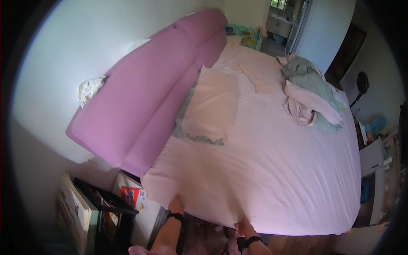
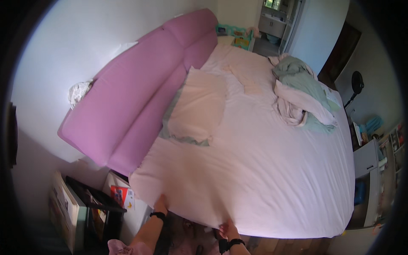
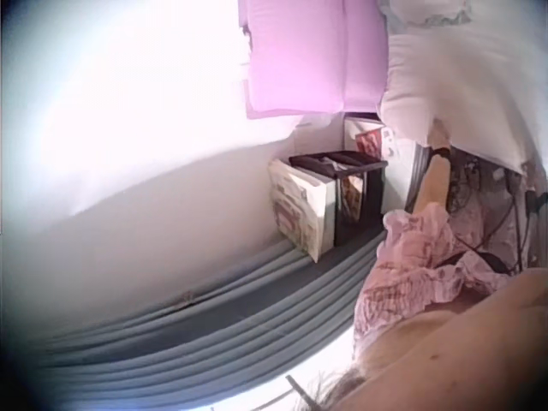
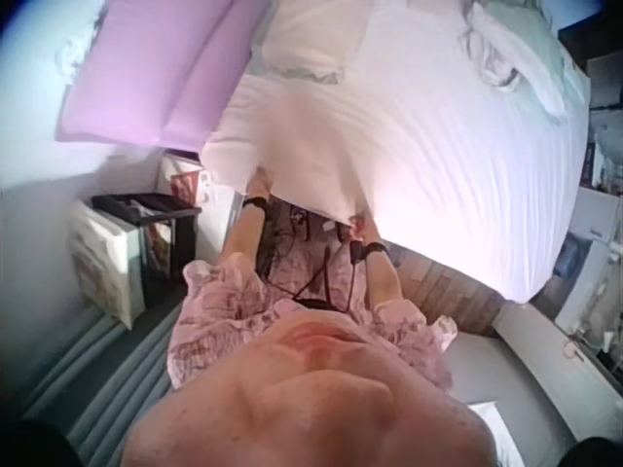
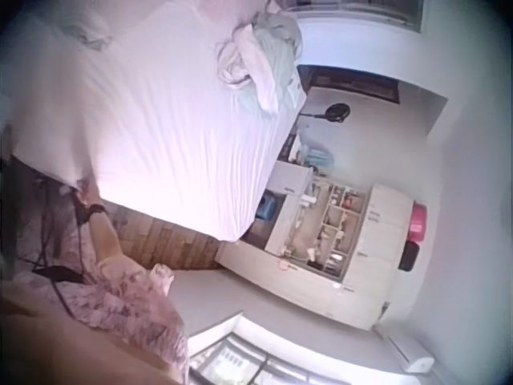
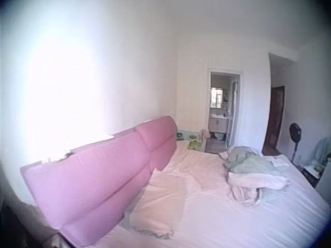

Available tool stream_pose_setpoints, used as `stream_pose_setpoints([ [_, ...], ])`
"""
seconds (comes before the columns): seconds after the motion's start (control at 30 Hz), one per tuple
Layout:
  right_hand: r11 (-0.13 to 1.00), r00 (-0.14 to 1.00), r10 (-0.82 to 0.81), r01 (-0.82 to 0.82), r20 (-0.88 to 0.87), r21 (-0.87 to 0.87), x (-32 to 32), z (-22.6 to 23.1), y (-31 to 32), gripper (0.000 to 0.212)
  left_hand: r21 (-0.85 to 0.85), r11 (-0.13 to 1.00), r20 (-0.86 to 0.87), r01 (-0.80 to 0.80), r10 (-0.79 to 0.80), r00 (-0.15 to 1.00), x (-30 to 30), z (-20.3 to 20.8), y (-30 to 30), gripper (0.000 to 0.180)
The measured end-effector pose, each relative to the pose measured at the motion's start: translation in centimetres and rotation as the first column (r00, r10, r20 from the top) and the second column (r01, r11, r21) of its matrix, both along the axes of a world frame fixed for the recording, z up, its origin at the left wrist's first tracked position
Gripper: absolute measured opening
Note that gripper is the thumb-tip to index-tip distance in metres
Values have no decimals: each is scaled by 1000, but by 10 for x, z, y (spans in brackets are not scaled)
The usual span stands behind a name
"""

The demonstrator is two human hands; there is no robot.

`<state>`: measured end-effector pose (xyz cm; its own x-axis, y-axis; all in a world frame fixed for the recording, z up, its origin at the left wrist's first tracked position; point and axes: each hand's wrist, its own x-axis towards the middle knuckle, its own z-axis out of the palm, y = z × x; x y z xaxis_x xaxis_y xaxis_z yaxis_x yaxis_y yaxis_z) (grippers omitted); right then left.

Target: Folding various pieces of baby clothing and towels on a bed and a chair.

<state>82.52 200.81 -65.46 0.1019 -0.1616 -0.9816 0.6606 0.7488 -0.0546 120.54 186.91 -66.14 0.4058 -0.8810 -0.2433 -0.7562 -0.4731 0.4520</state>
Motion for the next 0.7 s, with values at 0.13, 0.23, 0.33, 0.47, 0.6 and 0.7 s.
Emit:
stream_pose_setpoints([
  [0.13,999,946,-39,42,-321,0,-7,-1,3,32,324,757,-744,-568,575,342,-42,49,-12,50],
  [0.23,1000,896,-5,-6,-444,-24,14,37,-11,26,465,806,-747,-366,579,326,-8,71,-16,39],
  [0.33,996,881,44,-76,-472,-48,36,59,-25,25,297,773,-922,-560,385,42,23,44,-15,29],
  [0.47,991,802,-134,123,-582,-59,-38,47,28,27,-284,944,-657,169,-320,683,-61,47,-32,33],
  [0.6,959,779,248,-281,-576,32,57,41,23,25,1,906,-903,-424,183,389,78,79,36,43],
  [0.7,978,792,209,-180,-574,107,24,68,40,21,231,889,-914,-394,337,225,17,72,17,43],
])
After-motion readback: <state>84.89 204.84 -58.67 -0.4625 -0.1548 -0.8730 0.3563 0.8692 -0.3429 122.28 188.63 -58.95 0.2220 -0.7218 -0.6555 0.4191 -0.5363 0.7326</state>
